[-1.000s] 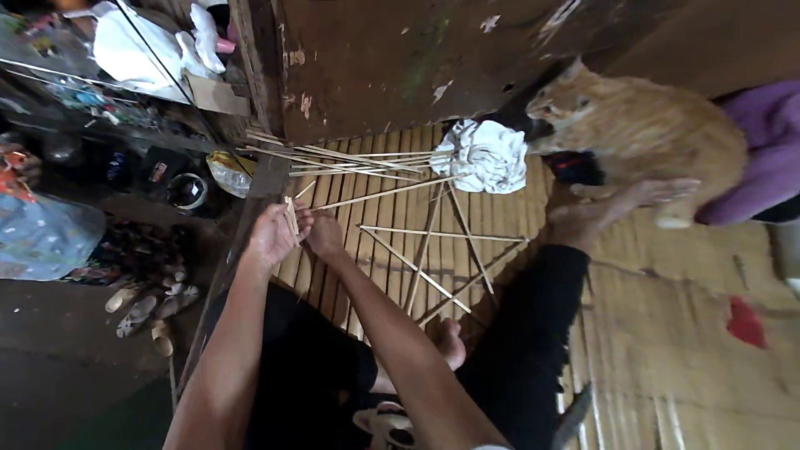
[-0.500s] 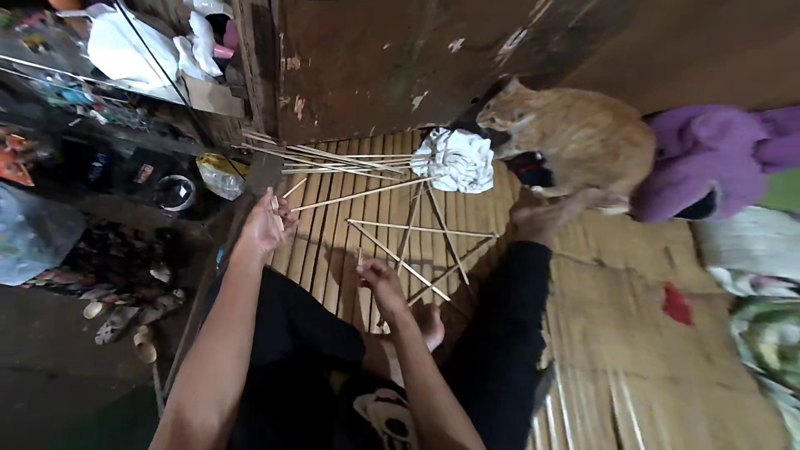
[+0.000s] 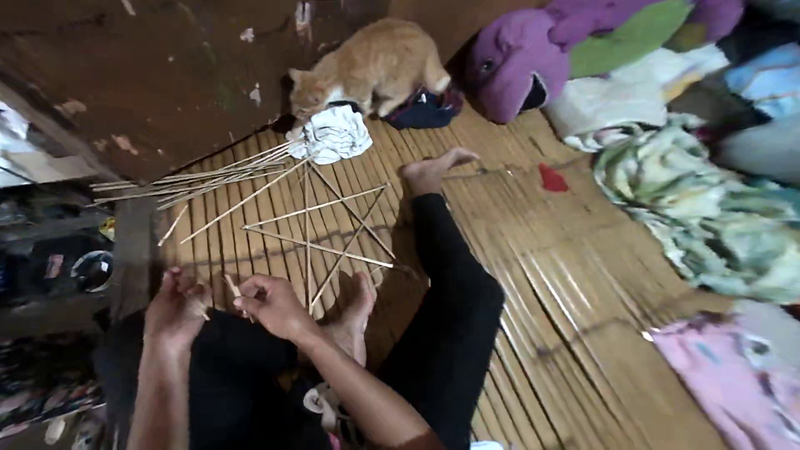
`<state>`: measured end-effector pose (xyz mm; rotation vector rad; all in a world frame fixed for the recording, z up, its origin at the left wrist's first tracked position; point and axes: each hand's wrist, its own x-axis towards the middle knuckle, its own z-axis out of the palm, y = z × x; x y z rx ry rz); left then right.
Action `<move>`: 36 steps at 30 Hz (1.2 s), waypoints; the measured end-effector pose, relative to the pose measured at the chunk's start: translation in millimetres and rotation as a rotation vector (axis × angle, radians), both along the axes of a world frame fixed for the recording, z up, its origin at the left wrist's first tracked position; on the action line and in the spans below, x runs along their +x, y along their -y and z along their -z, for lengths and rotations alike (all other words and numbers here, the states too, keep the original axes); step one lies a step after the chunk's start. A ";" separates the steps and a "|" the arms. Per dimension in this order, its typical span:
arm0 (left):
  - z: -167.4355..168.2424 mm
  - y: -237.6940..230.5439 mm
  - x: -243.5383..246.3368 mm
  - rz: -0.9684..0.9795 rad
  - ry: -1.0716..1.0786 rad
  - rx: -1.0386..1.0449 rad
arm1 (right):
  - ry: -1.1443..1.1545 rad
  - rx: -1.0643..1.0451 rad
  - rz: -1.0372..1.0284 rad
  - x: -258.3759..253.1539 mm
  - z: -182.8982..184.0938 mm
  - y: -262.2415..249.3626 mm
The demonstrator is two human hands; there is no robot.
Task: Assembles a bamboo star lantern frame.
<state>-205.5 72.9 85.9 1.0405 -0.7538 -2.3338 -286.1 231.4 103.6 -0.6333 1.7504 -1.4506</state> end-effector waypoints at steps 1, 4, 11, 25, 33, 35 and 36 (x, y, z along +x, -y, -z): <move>2.3 -19.9 -6.0 0.028 -0.024 0.029 | -0.049 0.010 -0.028 -0.6 -6.9 -5.8; 5.6 -79.2 -31.9 0.077 0.014 0.085 | -0.255 0.100 -0.108 -3.8 -19.4 -32.5; 28.0 -159.5 -87.9 0.315 0.190 0.185 | -0.134 0.086 0.299 -29.9 35.7 -133.6; 7.9 -225.9 -113.0 0.871 0.250 -0.651 | 0.606 -0.257 0.910 -59.8 69.5 -132.4; 11.7 -221.0 -104.0 0.880 0.179 -1.023 | 0.494 -0.307 0.944 -54.6 68.1 -124.0; 5.1 -208.8 -109.4 0.896 0.201 -1.069 | 0.562 -0.323 0.907 -57.2 66.5 -124.0; 0.3 -203.4 -113.9 0.898 0.220 -1.024 | 0.589 -0.336 0.881 -59.1 68.4 -123.8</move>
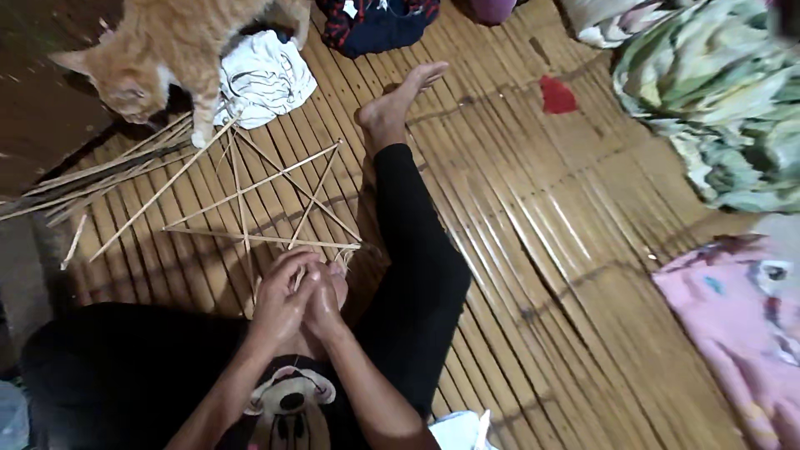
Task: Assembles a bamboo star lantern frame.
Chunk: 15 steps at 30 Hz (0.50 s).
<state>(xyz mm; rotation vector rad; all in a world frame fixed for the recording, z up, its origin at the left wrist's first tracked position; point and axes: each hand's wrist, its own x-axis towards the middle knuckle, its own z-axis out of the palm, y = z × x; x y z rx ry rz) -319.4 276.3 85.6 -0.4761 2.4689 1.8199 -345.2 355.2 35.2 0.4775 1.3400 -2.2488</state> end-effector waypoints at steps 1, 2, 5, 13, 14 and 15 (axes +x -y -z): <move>-4.0 4.6 -6.8 -0.045 0.027 0.065 | 0.005 -0.054 -0.018 -2.1 2.4 -0.7; -8.4 9.6 -15.6 -0.097 0.058 0.157 | 0.013 -0.109 -0.031 -4.3 4.8 -2.2; -9.9 27.8 -46.4 -0.124 0.052 0.208 | 0.044 -0.216 -0.019 -8.0 3.9 -7.7; 60.3 -11.8 -111.0 0.590 0.103 -0.389 | -0.134 -0.632 -0.325 -0.1 -14.4 -35.7; 69.8 -23.3 -109.0 0.639 0.060 -0.478 | -0.133 -0.659 -0.338 1.0 -15.2 -36.9; 80.1 -32.2 -104.8 0.657 0.010 -0.567 | -0.124 -0.672 -0.344 1.7 -15.7 -37.8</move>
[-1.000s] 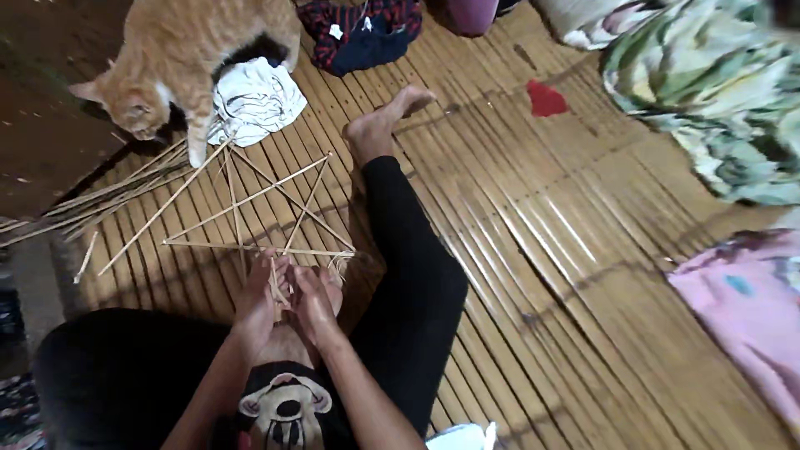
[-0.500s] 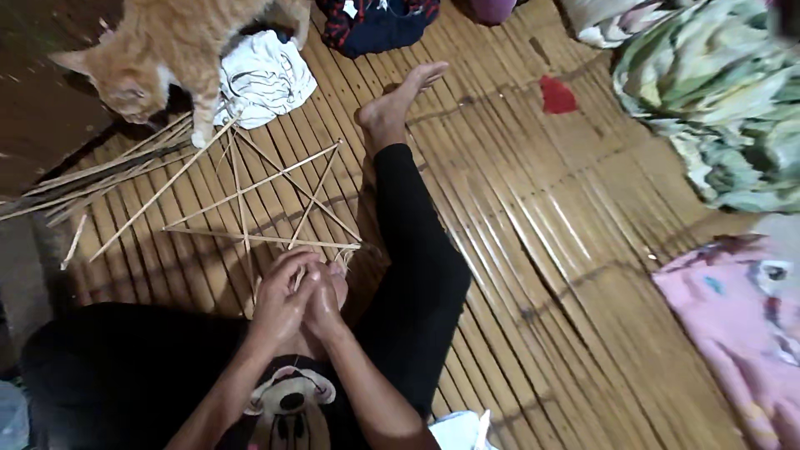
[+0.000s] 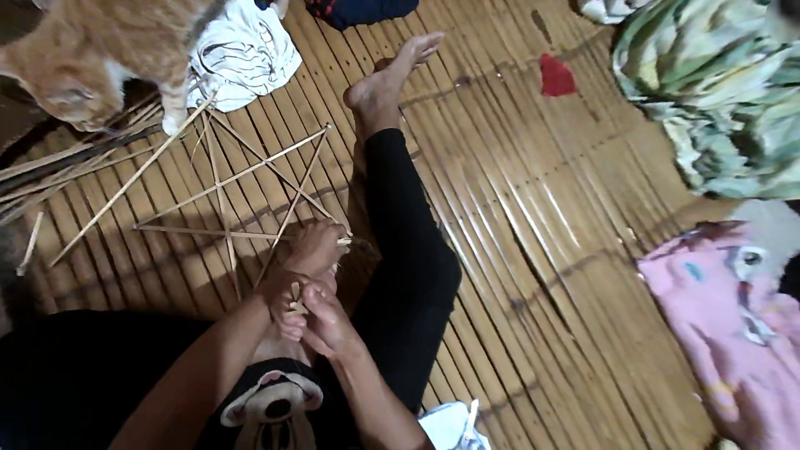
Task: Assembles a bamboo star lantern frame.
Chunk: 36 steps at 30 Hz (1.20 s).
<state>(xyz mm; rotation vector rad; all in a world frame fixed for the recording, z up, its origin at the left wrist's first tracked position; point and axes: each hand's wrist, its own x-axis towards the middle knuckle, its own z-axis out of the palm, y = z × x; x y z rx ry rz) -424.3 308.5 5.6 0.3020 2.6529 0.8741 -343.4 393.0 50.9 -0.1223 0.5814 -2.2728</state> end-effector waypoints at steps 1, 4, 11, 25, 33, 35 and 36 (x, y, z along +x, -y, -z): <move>6.2 -7.6 0.6 0.015 -0.016 -0.046 | 0.002 0.001 -0.007 0.2 -0.6 -1.0; 12.2 -16.6 -3.8 -0.040 0.000 -0.028 | -0.011 0.018 0.004 -2.5 -0.8 -4.1; 8.6 -5.9 -18.0 -0.225 0.213 0.122 | -0.045 0.011 0.010 -4.1 -4.8 -2.5; 26.1 -37.8 -13.1 0.134 -0.033 -0.051 | -0.006 0.030 0.011 -10.1 -9.4 -8.6; 15.4 -61.3 -7.7 0.048 0.065 0.055 | -0.132 -0.002 0.011 -11.3 -9.3 -9.7; 12.7 -56.3 -8.3 -0.109 0.117 0.239 | -0.143 -0.034 0.005 -10.5 -8.7 -10.5; 11.0 -51.6 -7.4 -0.190 0.134 0.325 | -0.162 -0.045 -0.003 -10.6 -8.9 -10.7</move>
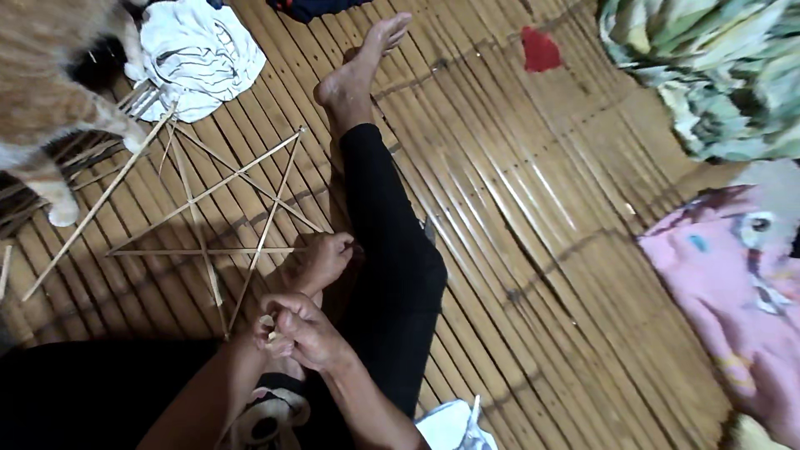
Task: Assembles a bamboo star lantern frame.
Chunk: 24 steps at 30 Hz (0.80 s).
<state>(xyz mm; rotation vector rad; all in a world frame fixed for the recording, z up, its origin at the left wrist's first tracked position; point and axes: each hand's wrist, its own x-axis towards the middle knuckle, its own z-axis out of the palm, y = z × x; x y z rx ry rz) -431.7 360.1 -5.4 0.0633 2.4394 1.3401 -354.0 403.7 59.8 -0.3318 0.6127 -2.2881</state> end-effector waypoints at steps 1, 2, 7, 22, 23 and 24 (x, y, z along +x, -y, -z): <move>-3.8 5.8 1.4 -0.075 0.039 0.079 | -0.025 0.002 -0.011 0.3 -0.1 -0.8; -7.5 12.0 3.2 -0.146 0.068 0.172 | -0.047 0.013 -0.018 1.0 0.2 -1.2; -49.0 38.3 4.1 -0.339 0.136 0.417 | -0.152 0.073 -0.007 3.1 0.5 2.1; -78.3 51.1 -10.0 -0.113 0.202 0.214 | -0.245 0.964 0.831 -32.1 -2.2 -78.8; -81.6 51.5 -9.7 -0.091 0.180 0.208 | -0.303 1.171 0.799 -32.8 -5.1 -72.9; -83.7 51.8 -9.0 -0.069 0.141 0.195 | -0.351 1.366 0.753 -33.7 -6.5 -63.8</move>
